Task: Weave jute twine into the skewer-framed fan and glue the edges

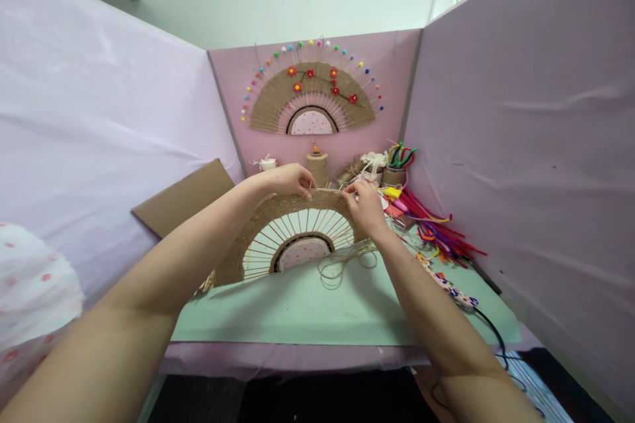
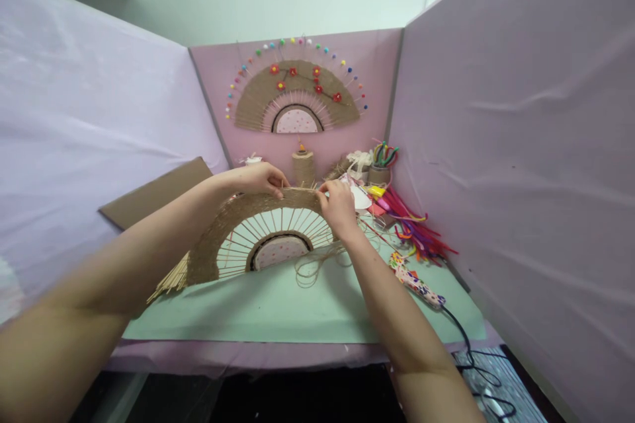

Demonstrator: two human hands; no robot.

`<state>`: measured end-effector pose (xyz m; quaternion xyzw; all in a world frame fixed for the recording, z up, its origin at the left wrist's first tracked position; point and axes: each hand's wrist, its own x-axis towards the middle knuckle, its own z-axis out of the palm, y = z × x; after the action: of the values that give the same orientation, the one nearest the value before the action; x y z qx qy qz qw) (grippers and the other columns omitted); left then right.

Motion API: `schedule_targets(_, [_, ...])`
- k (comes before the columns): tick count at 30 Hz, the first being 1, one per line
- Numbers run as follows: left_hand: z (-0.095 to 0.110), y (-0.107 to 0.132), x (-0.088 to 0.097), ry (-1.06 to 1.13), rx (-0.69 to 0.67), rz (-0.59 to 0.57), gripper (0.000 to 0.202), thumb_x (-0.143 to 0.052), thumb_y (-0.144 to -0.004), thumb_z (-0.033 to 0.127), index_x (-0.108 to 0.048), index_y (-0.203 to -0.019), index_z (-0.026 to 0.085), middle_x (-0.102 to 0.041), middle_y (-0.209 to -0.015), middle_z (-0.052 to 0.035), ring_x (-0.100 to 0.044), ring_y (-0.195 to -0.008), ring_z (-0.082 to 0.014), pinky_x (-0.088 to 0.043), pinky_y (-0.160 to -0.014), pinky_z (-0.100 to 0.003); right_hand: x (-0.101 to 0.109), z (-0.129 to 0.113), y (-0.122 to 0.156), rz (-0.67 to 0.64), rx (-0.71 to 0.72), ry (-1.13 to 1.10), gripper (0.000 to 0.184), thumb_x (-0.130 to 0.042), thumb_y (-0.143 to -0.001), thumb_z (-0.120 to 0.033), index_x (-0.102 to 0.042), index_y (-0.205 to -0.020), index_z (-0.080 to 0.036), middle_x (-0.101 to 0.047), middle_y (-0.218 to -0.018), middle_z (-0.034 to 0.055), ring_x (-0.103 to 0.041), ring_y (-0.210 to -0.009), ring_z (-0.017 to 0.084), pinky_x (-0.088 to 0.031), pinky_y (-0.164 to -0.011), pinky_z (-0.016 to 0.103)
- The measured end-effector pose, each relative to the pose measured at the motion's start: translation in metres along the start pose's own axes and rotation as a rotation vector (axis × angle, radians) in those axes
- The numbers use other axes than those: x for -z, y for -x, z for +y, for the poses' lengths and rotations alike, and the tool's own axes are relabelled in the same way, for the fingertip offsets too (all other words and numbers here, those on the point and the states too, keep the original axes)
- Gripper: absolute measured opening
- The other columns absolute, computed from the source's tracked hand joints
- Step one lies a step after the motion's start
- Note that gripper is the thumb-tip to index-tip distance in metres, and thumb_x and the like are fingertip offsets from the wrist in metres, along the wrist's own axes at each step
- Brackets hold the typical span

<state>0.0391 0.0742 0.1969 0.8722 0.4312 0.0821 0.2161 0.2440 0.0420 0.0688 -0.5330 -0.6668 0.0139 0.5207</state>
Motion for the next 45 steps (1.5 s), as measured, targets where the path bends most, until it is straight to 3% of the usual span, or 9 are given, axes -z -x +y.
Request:
schedule_targets(4, [0.006, 0.004, 0.004, -0.045, -0.003, -0.022, 0.021, -0.076, -0.070, 0.028, -0.078, -0.089, 0.021, -0.076, -0.082, -0.0022, -0.065, -0.077, -0.0166, -0.043, -0.072, -0.024, -0.003, 0.003, 0.000, -0.027, -0.060, -0.069, 0.014, -0.054, -0.086, -0.030, -0.061, -0.078, -0.020, -0.065, -0.077, 0.0021, -0.056, -0.073, 0.018, -0.041, -0.072, 0.032])
schedule_targets(9, [0.018, -0.009, 0.007, -0.139, -0.022, -0.014, 0.027, -0.075, -0.071, 0.035, -0.078, -0.094, 0.021, -0.077, -0.095, -0.0039, -0.065, -0.084, -0.0178, -0.043, -0.075, -0.024, -0.006, 0.001, 0.000, -0.039, -0.107, -0.124, 0.015, -0.055, -0.083, -0.032, -0.061, -0.077, -0.020, -0.066, -0.073, 0.0011, -0.057, -0.068, 0.017, -0.040, -0.067, 0.030])
schedule_targets(17, [0.022, -0.047, 0.000, -0.350, -0.030, -0.146, 0.029, -0.070, -0.066, 0.027, -0.078, -0.092, 0.017, -0.075, -0.084, -0.0021, -0.063, -0.075, -0.0153, -0.041, -0.064, -0.022, -0.001, 0.008, 0.000, -0.033, -0.121, -0.167, 0.012, -0.057, -0.081, -0.031, -0.062, -0.078, -0.020, -0.069, -0.078, 0.0024, -0.060, -0.072, 0.017, -0.044, -0.071, 0.030])
schedule_targets(21, [0.021, -0.040, 0.006, -0.269, 0.017, -0.162, 0.033, -0.072, -0.065, 0.028, -0.077, -0.097, 0.019, -0.076, -0.093, -0.0012, -0.064, -0.081, -0.0157, -0.043, -0.068, -0.020, 0.002, 0.013, 0.001, -0.036, -0.125, -0.179, 0.013, -0.056, -0.080, -0.031, -0.062, -0.078, -0.020, -0.069, -0.079, 0.0032, -0.060, -0.072, 0.017, -0.045, -0.071, 0.030])
schedule_targets(29, [0.016, -0.025, 0.028, 0.026, 0.147, -0.346, 0.032, -0.071, -0.067, 0.028, -0.076, -0.097, 0.019, -0.076, -0.091, -0.0033, -0.067, -0.081, -0.0162, -0.051, -0.077, -0.025, 0.006, 0.017, 0.001, -0.050, -0.111, -0.131, 0.012, -0.053, -0.080, -0.025, -0.064, -0.080, -0.019, -0.070, -0.082, 0.0038, -0.060, -0.075, 0.018, -0.045, -0.074, 0.031])
schedule_targets(34, [0.008, -0.026, 0.029, 0.041, 0.204, -0.304, 0.027, -0.071, -0.064, 0.028, -0.077, -0.091, 0.024, -0.076, -0.086, -0.0013, -0.069, -0.077, -0.0157, -0.051, -0.072, -0.024, 0.013, 0.021, 0.003, -0.077, -0.091, -0.072, 0.010, -0.054, -0.078, -0.021, -0.063, -0.082, -0.019, -0.070, -0.086, 0.0064, -0.062, -0.080, 0.020, -0.046, -0.078, 0.034])
schedule_targets(37, [0.009, -0.022, 0.029, 0.004, 0.211, -0.268, 0.030, -0.071, -0.066, 0.032, -0.078, -0.095, 0.026, -0.076, -0.087, -0.0015, -0.069, -0.077, -0.0162, -0.051, -0.071, -0.024, 0.032, 0.024, 0.015, -0.073, -0.066, -0.018, 0.014, -0.058, -0.078, -0.023, -0.063, -0.089, -0.018, -0.069, -0.097, 0.0105, -0.061, -0.089, 0.024, -0.046, -0.084, 0.038])
schedule_targets(41, [0.008, -0.015, 0.031, -0.053, 0.188, -0.217, 0.036, -0.072, -0.065, 0.040, -0.077, -0.098, 0.027, -0.077, -0.092, -0.0015, -0.068, -0.083, -0.0182, -0.050, -0.074, -0.023, 0.082, 0.041, 0.057, -0.184, -0.012, 0.242, 0.026, -0.058, -0.085, -0.032, -0.063, -0.106, -0.017, -0.068, -0.108, 0.0146, -0.061, -0.100, 0.029, -0.045, -0.089, 0.042])
schedule_targets(45, [-0.002, -0.014, 0.033, -0.110, 0.166, -0.223, 0.044, -0.072, -0.062, 0.043, -0.076, -0.101, 0.025, -0.076, -0.097, -0.0028, -0.067, -0.090, -0.0204, -0.048, -0.076, -0.023, 0.140, 0.067, 0.110, -0.432, -0.215, 0.526, 0.035, -0.057, -0.087, -0.034, -0.064, -0.114, -0.014, -0.068, -0.113, 0.0173, -0.062, -0.107, 0.033, -0.045, -0.092, 0.041])
